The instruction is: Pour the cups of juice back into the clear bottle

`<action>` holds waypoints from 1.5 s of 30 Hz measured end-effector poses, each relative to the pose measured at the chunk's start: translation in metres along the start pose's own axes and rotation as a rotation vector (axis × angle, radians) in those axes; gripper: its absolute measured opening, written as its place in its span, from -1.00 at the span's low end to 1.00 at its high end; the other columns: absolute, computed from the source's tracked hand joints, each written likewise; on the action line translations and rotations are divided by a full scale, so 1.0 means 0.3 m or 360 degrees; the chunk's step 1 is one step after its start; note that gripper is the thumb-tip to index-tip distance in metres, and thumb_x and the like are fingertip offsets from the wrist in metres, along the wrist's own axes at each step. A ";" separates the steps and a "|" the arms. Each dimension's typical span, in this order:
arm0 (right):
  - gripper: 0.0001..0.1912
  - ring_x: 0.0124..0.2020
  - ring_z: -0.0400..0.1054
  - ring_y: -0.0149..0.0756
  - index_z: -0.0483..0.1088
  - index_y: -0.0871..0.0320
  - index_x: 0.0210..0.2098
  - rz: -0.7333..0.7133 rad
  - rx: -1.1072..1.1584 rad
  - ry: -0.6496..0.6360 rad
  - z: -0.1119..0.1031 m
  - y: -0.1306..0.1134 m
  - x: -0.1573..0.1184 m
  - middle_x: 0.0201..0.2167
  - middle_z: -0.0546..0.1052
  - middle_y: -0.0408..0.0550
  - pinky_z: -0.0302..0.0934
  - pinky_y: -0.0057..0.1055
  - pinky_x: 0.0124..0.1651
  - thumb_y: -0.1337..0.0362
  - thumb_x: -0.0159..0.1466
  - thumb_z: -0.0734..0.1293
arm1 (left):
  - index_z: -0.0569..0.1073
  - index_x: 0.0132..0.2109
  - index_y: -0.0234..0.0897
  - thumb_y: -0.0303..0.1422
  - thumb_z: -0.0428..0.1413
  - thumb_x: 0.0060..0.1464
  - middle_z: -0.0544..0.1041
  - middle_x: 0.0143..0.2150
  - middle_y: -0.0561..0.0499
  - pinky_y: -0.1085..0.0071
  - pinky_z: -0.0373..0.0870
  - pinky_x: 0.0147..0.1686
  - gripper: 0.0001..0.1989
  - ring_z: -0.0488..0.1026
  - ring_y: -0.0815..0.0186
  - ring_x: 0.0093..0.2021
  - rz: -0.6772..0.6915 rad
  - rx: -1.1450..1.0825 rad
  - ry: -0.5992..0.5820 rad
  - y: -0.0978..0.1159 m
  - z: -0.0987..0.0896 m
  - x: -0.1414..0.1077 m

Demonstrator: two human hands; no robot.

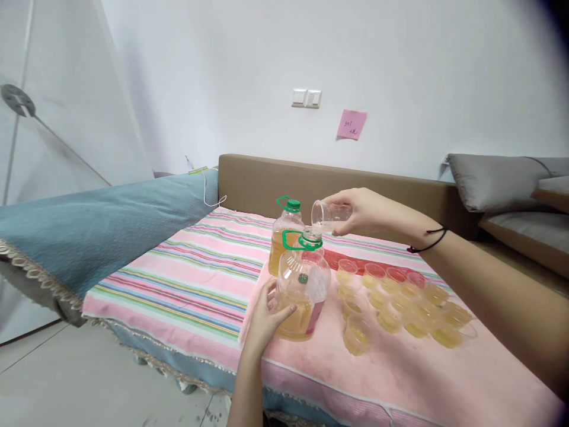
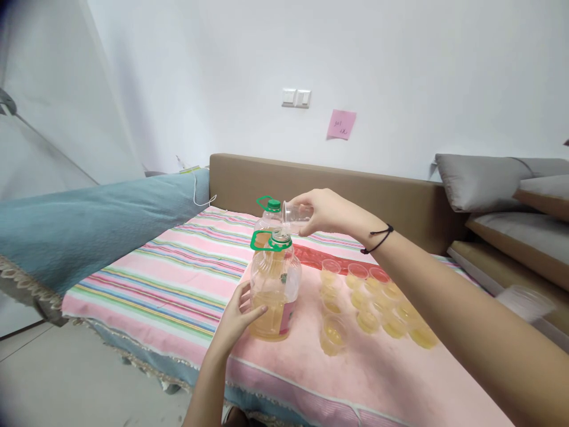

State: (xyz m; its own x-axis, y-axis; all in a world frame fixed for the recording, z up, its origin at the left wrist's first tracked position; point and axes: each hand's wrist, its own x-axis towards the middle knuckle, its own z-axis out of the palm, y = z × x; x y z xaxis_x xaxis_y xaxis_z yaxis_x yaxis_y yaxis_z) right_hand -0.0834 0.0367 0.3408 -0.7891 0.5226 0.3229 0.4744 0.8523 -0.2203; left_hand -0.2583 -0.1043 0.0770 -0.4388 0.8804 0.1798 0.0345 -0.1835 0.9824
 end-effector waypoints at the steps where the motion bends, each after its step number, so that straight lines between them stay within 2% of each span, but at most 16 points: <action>1: -0.45 -0.20 0.47 -0.12 0.56 -0.03 -0.04 -0.0018 -0.0026 -0.0011 -0.005 -0.010 0.001 -0.20 0.61 -0.13 0.31 -0.28 -0.22 0.35 -0.06 0.48 | 0.33 0.12 -0.20 -0.17 0.36 -0.19 0.37 0.22 -0.19 0.10 0.31 0.16 -0.29 0.38 0.03 0.18 0.0005 0.0002 -0.0002 0.001 0.000 0.000; 5: -0.54 -0.26 0.42 -0.16 0.57 0.02 -0.09 -0.0145 -0.0225 -0.0057 -0.025 -0.070 -0.007 -0.25 0.58 -0.08 0.24 -0.32 -0.27 0.41 -0.02 0.45 | 0.32 0.12 -0.20 -0.18 0.35 -0.18 0.36 0.23 -0.18 0.10 0.31 0.16 -0.30 0.38 0.04 0.17 0.0006 0.0020 -0.0014 0.005 0.002 0.000; 8: -0.58 -0.23 0.37 -0.16 0.57 0.02 -0.09 -0.0293 -0.0381 0.0036 -0.021 -0.097 -0.013 -0.23 0.57 -0.03 0.18 -0.31 -0.24 0.44 0.05 0.42 | 0.32 0.10 -0.20 -0.18 0.36 -0.20 0.38 0.21 -0.17 0.10 0.32 0.15 -0.30 0.39 0.04 0.17 0.0013 0.0022 -0.0010 0.007 0.003 0.001; 14: -0.60 -0.10 0.28 -0.12 0.54 -0.05 -0.03 -0.0630 -0.0583 0.0241 0.019 -0.076 0.007 -0.14 0.55 -0.03 0.09 -0.21 -0.10 0.45 0.18 0.36 | 0.32 0.12 -0.19 -0.20 0.34 -0.17 0.37 0.22 -0.16 0.11 0.31 0.16 -0.31 0.37 0.04 0.18 0.0044 0.0026 -0.0031 0.009 0.003 0.000; 20: -0.47 0.06 0.27 -0.14 0.50 -0.11 0.00 -0.0867 -0.0705 0.0333 0.036 -0.081 0.002 -0.05 0.55 -0.10 -0.03 -0.07 0.15 0.58 0.23 0.22 | 0.32 0.12 -0.19 -0.19 0.34 -0.17 0.36 0.23 -0.17 0.12 0.31 0.17 -0.31 0.37 0.05 0.19 0.0050 0.0030 -0.0023 0.007 0.002 0.000; 25: -0.42 0.14 0.28 -0.15 0.49 -0.13 0.02 -0.0996 -0.0846 0.0360 0.035 -0.083 -0.019 0.01 0.55 -0.13 -0.15 0.06 0.28 0.63 0.24 0.21 | 0.34 0.10 -0.18 -0.17 0.35 -0.17 0.38 0.22 -0.16 0.11 0.32 0.16 -0.32 0.39 0.04 0.18 0.0046 0.0021 -0.0004 0.004 0.005 -0.001; 30: -0.39 0.15 0.29 -0.18 0.49 -0.14 0.03 -0.1015 -0.0939 0.0309 0.024 -0.062 -0.045 -0.01 0.56 -0.14 -0.14 0.09 0.30 0.65 0.25 0.16 | 0.32 0.10 -0.18 -0.17 0.35 -0.19 0.39 0.22 -0.16 0.10 0.34 0.16 -0.31 0.39 0.04 0.18 0.0021 0.0002 -0.0002 0.011 0.009 -0.001; 33: -0.39 0.13 0.30 -0.17 0.50 -0.14 0.02 -0.0971 -0.0884 0.0339 0.022 -0.024 -0.066 -0.02 0.57 -0.13 -0.13 0.09 0.30 0.64 0.23 0.18 | 0.31 0.11 -0.18 -0.18 0.35 -0.17 0.37 0.23 -0.17 0.10 0.34 0.16 -0.31 0.39 0.04 0.19 0.0018 -0.0006 -0.0003 0.013 0.008 -0.002; 36: -0.45 0.06 0.35 -0.11 0.50 -0.10 0.04 -0.0802 -0.0623 0.0405 0.021 0.026 -0.099 -0.04 0.57 -0.07 0.02 0.06 0.23 0.57 0.19 0.26 | 0.31 0.13 -0.16 -0.18 0.34 -0.17 0.35 0.26 -0.17 0.09 0.35 0.16 -0.30 0.39 0.03 0.20 0.0010 -0.0014 -0.0003 0.014 0.005 -0.002; 39: -0.50 0.01 0.39 -0.08 0.46 -0.02 0.09 -0.0524 -0.0152 0.0405 0.025 0.075 -0.148 0.00 0.54 0.00 0.21 -0.02 0.11 0.39 0.15 0.38 | 0.30 0.15 -0.16 -0.17 0.35 -0.18 0.35 0.27 -0.19 0.07 0.35 0.17 -0.26 0.38 0.01 0.21 -0.0016 0.0027 0.0015 0.010 0.001 0.001; 42: -0.31 0.07 0.40 -0.05 0.35 0.00 0.18 -0.0168 0.0414 0.0389 0.044 0.128 -0.211 0.11 0.48 0.03 0.24 -0.04 0.15 0.26 0.05 0.48 | 0.31 0.16 -0.15 -0.16 0.35 -0.18 0.35 0.27 -0.19 0.03 0.35 0.17 -0.26 0.39 0.00 0.20 0.0010 0.0083 0.0038 -0.006 -0.005 0.013; 45: -0.18 0.14 0.38 -0.05 0.24 0.01 0.20 0.0084 0.0960 0.0459 0.080 0.201 -0.285 0.09 0.49 0.07 0.26 -0.05 0.16 0.20 -0.01 0.54 | 0.33 0.14 -0.16 -0.10 0.36 -0.20 0.37 0.25 -0.20 0.02 0.39 0.14 -0.26 0.40 -0.03 0.19 0.0027 0.0136 0.0037 -0.030 -0.017 0.033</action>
State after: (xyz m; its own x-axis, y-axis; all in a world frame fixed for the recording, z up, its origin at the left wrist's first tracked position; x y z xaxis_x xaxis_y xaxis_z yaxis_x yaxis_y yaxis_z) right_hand 0.0033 0.0431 0.2779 -0.5950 0.6193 0.5124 0.1420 0.7084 -0.6913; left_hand -0.2675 -0.0960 0.0697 -0.4585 0.8667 0.1964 0.1184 -0.1595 0.9801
